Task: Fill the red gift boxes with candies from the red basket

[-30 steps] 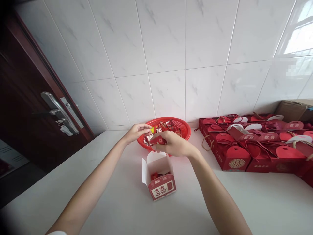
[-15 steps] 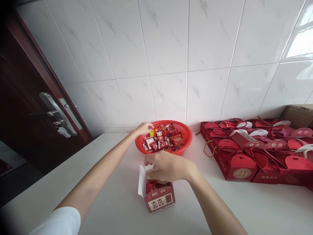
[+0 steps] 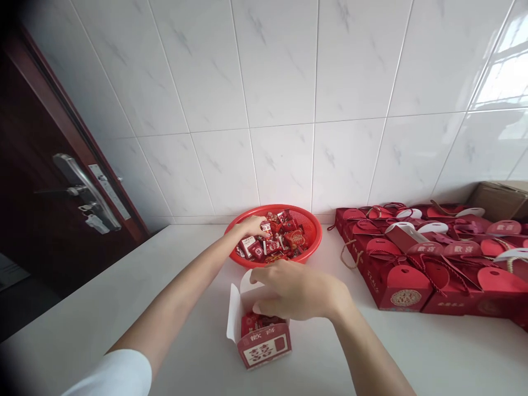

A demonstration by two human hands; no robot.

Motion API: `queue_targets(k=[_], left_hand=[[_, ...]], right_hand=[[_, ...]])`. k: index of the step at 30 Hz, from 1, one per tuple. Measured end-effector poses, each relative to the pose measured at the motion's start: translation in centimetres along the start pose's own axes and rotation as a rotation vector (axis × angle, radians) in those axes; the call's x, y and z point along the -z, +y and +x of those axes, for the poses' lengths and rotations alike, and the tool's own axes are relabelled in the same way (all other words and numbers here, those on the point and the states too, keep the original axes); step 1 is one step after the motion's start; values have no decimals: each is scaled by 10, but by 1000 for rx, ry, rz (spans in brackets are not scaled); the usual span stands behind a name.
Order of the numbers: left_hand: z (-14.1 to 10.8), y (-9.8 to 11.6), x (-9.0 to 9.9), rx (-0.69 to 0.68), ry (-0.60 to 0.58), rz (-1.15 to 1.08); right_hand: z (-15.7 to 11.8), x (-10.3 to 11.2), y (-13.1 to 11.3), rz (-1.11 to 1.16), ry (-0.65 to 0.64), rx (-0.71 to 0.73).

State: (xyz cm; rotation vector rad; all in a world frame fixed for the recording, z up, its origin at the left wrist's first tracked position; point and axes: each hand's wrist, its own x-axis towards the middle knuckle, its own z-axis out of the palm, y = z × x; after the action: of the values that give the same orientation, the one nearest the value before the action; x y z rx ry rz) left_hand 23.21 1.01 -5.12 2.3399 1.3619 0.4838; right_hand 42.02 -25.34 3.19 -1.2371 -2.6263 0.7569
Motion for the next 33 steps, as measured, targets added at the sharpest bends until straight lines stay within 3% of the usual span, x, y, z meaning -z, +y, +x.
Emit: queue_targets(k=[5, 13, 18, 21, 23, 25, 29, 33], left_hand=[[-10, 1, 11, 0, -63, -54], [-36, 24, 39, -11, -4, -706], [-46, 43, 35, -62, 23, -738], [-46, 52, 26, -108, 41, -720], [-44, 54, 21, -155, 22, -656], [-41, 53, 19, -138, -23, -409], [-34, 38, 21, 85, -117, 129], [-28, 20, 16, 221, -240, 258]], right_hand=[[-8, 7, 12, 30, 78, -8], [-12, 23, 39, 46, 242, -5], [10, 19, 60, 11, 386, -94], [21, 13, 69, -9, 386, -130], [23, 12, 71, -8, 338, -136], [22, 12, 69, -14, 299, -141], [15, 17, 62, -32, 248, -207], [10, 20, 58, -51, 236, -242]])
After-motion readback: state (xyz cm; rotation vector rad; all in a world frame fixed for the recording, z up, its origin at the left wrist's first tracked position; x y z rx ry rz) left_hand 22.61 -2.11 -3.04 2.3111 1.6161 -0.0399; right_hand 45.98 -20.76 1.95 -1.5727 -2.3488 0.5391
